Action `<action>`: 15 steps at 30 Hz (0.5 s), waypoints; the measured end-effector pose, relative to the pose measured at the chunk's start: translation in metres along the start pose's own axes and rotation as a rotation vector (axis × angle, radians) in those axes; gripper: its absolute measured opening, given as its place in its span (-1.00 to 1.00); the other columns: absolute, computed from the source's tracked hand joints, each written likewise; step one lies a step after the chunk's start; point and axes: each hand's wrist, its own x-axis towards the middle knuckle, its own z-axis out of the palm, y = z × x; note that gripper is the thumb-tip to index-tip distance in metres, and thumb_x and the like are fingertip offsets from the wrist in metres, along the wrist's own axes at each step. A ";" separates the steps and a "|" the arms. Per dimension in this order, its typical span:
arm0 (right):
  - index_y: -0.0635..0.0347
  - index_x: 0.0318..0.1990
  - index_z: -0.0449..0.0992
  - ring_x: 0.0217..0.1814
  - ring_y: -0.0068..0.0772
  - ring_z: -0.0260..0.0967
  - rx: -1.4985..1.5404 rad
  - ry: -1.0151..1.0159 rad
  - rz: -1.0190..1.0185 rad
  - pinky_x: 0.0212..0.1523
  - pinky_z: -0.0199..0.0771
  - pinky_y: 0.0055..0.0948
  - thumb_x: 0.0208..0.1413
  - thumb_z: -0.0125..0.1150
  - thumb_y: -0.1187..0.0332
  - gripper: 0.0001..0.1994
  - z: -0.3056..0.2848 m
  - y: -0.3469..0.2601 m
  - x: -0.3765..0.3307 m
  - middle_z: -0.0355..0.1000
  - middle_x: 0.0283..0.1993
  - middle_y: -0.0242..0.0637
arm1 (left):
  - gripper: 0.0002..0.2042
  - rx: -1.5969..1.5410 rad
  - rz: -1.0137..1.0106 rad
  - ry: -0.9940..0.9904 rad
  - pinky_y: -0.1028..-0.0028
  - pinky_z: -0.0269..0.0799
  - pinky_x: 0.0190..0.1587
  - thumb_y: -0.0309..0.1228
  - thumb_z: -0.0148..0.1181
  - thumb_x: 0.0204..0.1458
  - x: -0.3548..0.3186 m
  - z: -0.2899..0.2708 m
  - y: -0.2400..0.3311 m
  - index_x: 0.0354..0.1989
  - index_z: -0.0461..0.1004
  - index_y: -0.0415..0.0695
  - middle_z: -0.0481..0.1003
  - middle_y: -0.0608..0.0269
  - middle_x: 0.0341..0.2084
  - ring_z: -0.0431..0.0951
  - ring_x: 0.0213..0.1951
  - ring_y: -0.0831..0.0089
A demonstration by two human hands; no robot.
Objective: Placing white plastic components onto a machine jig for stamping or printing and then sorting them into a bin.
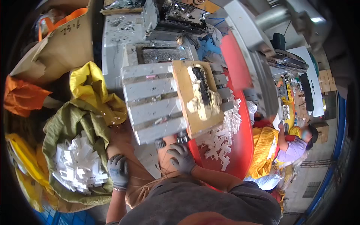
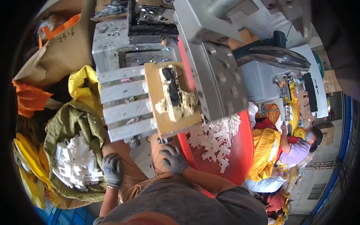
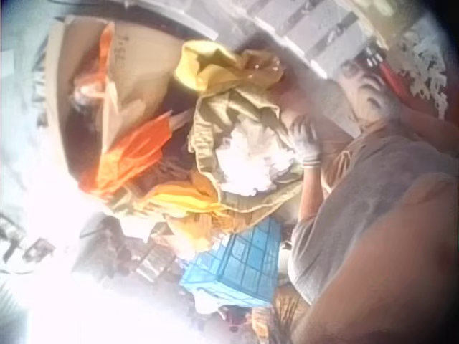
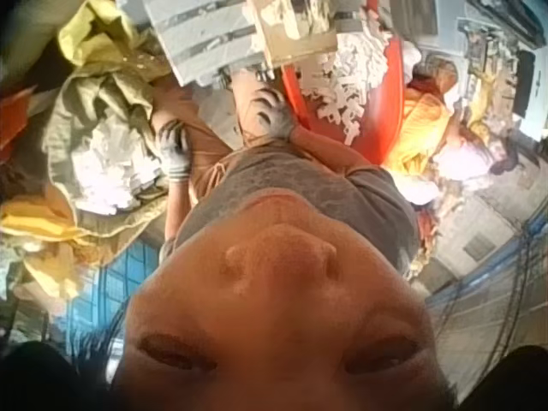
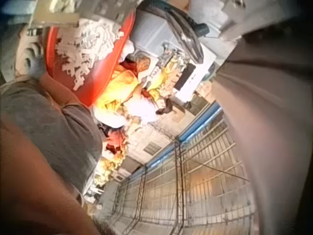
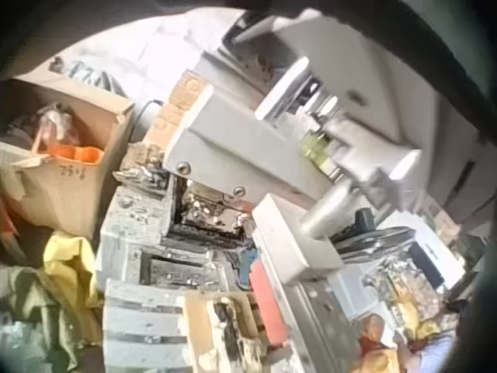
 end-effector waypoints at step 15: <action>0.07 0.00 0.38 0.23 0.04 0.01 -0.035 0.121 -0.097 0.24 0.07 -0.10 -0.08 0.15 0.37 -0.60 0.018 -0.008 -0.022 0.17 0.15 -0.14 | -0.87 0.037 0.003 0.076 0.28 0.26 -0.10 -0.41 0.13 -0.09 -0.023 0.005 0.013 -0.34 0.52 -0.06 0.50 0.24 -0.27 0.42 -0.16 0.20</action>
